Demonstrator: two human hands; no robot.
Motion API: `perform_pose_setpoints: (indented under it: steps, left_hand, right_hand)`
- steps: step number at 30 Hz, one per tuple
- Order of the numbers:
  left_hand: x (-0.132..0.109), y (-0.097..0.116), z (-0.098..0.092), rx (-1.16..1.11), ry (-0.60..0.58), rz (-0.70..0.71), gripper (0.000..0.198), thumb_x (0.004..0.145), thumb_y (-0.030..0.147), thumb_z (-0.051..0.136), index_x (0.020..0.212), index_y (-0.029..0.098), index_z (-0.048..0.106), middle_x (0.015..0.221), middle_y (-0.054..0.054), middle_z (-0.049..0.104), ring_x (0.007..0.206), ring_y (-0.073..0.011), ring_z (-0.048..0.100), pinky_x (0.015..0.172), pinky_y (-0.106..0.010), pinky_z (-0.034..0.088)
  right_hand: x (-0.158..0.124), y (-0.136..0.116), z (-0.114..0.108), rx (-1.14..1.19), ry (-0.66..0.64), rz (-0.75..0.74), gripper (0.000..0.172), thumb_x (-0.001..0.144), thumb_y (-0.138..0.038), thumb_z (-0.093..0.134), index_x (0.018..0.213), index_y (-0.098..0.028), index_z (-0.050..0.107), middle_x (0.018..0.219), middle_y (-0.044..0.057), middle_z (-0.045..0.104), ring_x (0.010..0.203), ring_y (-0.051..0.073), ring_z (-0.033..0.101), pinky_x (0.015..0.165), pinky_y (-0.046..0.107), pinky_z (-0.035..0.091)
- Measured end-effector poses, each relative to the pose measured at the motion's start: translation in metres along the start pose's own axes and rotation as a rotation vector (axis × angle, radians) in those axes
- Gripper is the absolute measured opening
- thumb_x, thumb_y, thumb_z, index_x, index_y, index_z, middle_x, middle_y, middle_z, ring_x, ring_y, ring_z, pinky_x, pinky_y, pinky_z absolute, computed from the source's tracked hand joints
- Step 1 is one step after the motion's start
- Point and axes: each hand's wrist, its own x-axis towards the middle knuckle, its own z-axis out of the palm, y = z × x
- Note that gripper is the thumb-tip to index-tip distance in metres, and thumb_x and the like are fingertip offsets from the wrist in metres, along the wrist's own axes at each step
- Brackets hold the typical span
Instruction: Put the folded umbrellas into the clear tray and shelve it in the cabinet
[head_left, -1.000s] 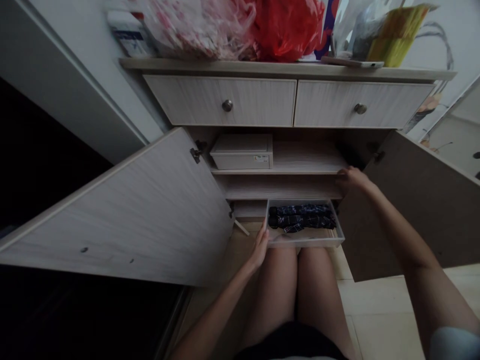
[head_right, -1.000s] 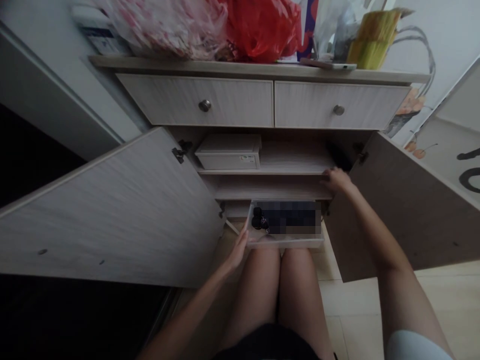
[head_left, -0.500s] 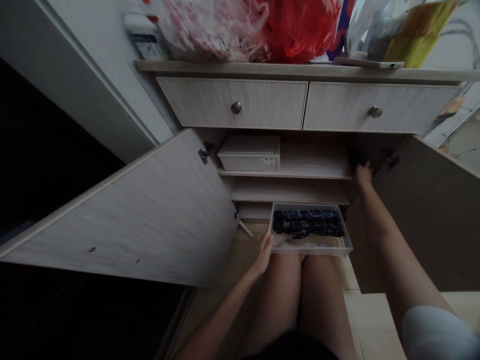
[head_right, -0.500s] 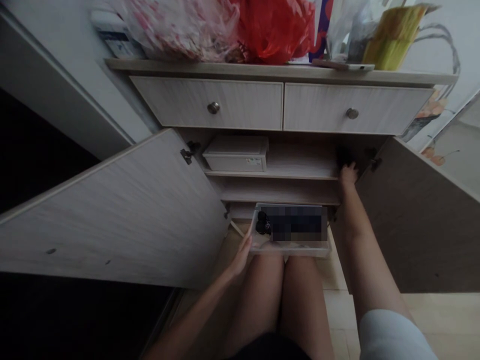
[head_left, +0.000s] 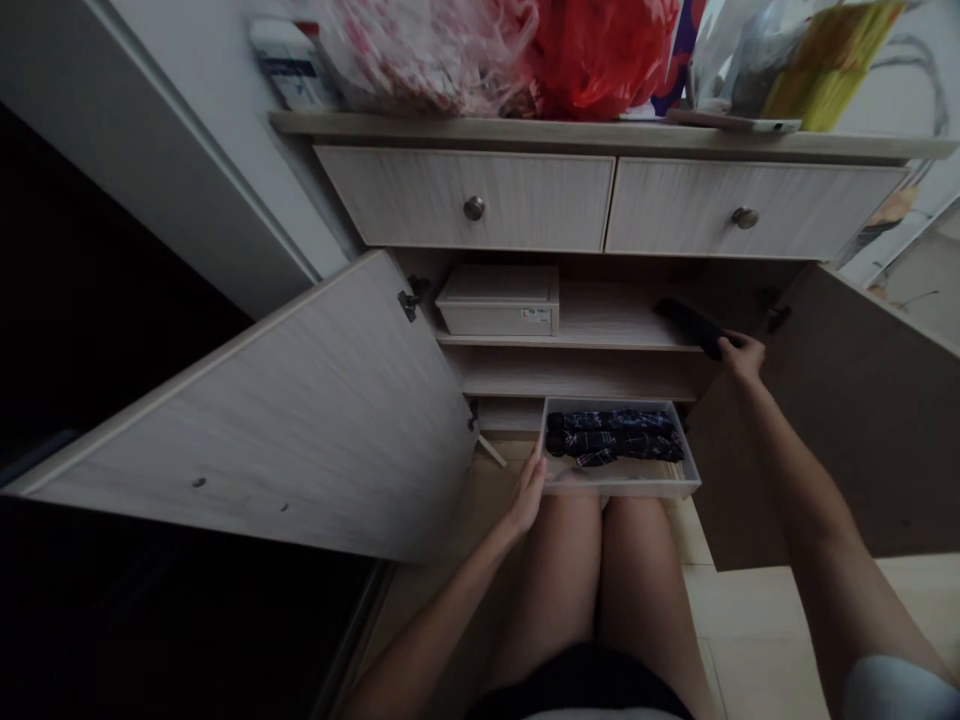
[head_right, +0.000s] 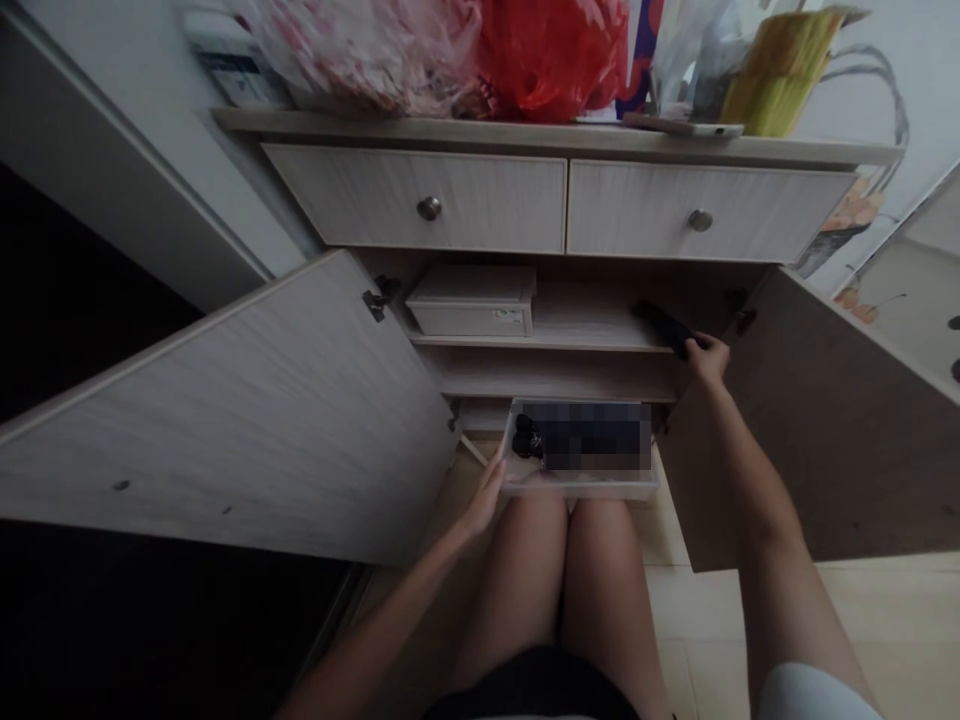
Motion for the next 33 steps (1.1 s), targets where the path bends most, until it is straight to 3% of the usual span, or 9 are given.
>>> perform_pose_setpoints:
  steps: [4,8,11,17,21,25,29,31,33]
  left_hand:
    - [0.000,0.002,0.001,-0.010,-0.011,0.030,0.090,0.082,0.079,0.048,0.150,0.020,0.046,0.160,-0.010,0.038,0.137,-0.0349,0.047,0.113,-0.047,0.042]
    - [0.001,0.001,0.001,-0.043,-0.040,0.065,0.090,0.082,0.079,0.049,0.152,0.022,0.043,0.165,-0.008,0.025,0.142,-0.0361,0.042,0.111,-0.048,0.044]
    - [0.002,0.000,0.001,-0.045,-0.049,0.087,0.087,0.084,0.077,0.048,0.151,0.023,0.043,0.165,-0.006,0.025,0.149,-0.0335,0.030,0.115,-0.048,0.040]
    - [0.002,0.000,0.001,0.040,-0.032,0.123,0.085,0.086,0.076,0.043,0.151,0.021,0.043,0.164,-0.007,0.027,0.154,-0.0260,0.015,0.127,-0.040,0.011]
    - [0.001,-0.002,0.000,0.068,-0.045,0.118,0.087,0.086,0.077,0.040,0.153,0.021,0.039,0.166,-0.006,0.021,0.155,-0.0246,0.011,0.127,-0.040,0.010]
    - [0.001,-0.002,-0.002,0.085,-0.037,0.111,0.086,0.087,0.076,0.039,0.154,0.022,0.037,0.166,-0.006,0.020,0.155,-0.0250,0.012,0.127,-0.041,0.011]
    - [-0.001,0.000,-0.002,0.092,-0.042,0.123,0.087,0.088,0.076,0.039,0.154,0.020,0.037,0.165,-0.007,0.023,0.154,-0.0256,0.013,0.127,-0.042,0.010]
    - [-0.002,0.001,-0.002,0.093,-0.040,0.118,0.090,0.087,0.078,0.038,0.154,0.019,0.038,0.165,-0.008,0.024,0.154,-0.0258,0.015,0.127,-0.041,0.011]
    - [-0.002,0.002,-0.002,0.096,-0.039,0.113,0.092,0.086,0.079,0.037,0.154,0.017,0.037,0.165,-0.009,0.023,0.154,-0.0258,0.015,0.127,-0.040,0.011]
  right_hand:
    - [-0.035,0.011,-0.026,0.381,-0.144,0.060,0.038,0.077,-0.029,0.061,0.108,-0.011,0.073,0.093,0.012,0.073,0.080,0.021,0.067,0.069,0.030,0.054]
    - [-0.082,0.020,-0.055,0.543,-0.400,0.034,0.041,0.067,-0.036,0.072,0.102,-0.015,0.076,0.086,0.009,0.073,0.069,0.018,0.063,0.057,0.026,0.050]
    - [-0.110,0.024,-0.069,0.527,-0.579,-0.016,0.043,0.064,-0.042,0.076,0.098,-0.017,0.078,0.089,0.008,0.075,0.068,0.017,0.063,0.059,0.026,0.050]
    - [-0.141,0.018,-0.074,0.391,-0.899,-0.175,0.047,0.068,-0.053,0.077,0.098,-0.018,0.080,0.094,0.008,0.076,0.080,0.022,0.068,0.072,0.031,0.055]
    - [-0.153,0.007,-0.066,0.318,-1.063,-0.312,0.049,0.074,-0.057,0.074,0.103,-0.018,0.079,0.106,0.010,0.075,0.097,0.028,0.069,0.083,0.036,0.056]
    - [-0.161,0.002,-0.057,0.263,-1.139,-0.529,0.041,0.085,-0.051,0.065,0.110,-0.020,0.077,0.122,0.011,0.070,0.112,0.028,0.066,0.092,0.039,0.054]
    - [-0.165,0.008,-0.050,0.157,-1.161,-0.706,0.034,0.089,-0.049,0.062,0.102,-0.023,0.079,0.112,0.011,0.074,0.107,0.026,0.067,0.102,0.044,0.048]
    - [-0.166,0.013,-0.047,0.173,-1.085,-0.654,0.039,0.087,-0.055,0.063,0.105,-0.023,0.078,0.113,0.012,0.073,0.109,0.026,0.066,0.105,0.045,0.046]
    - [-0.166,0.019,-0.042,0.260,-0.900,-0.462,0.052,0.085,-0.063,0.063,0.117,-0.024,0.073,0.121,0.012,0.070,0.118,0.027,0.062,0.110,0.046,0.043]
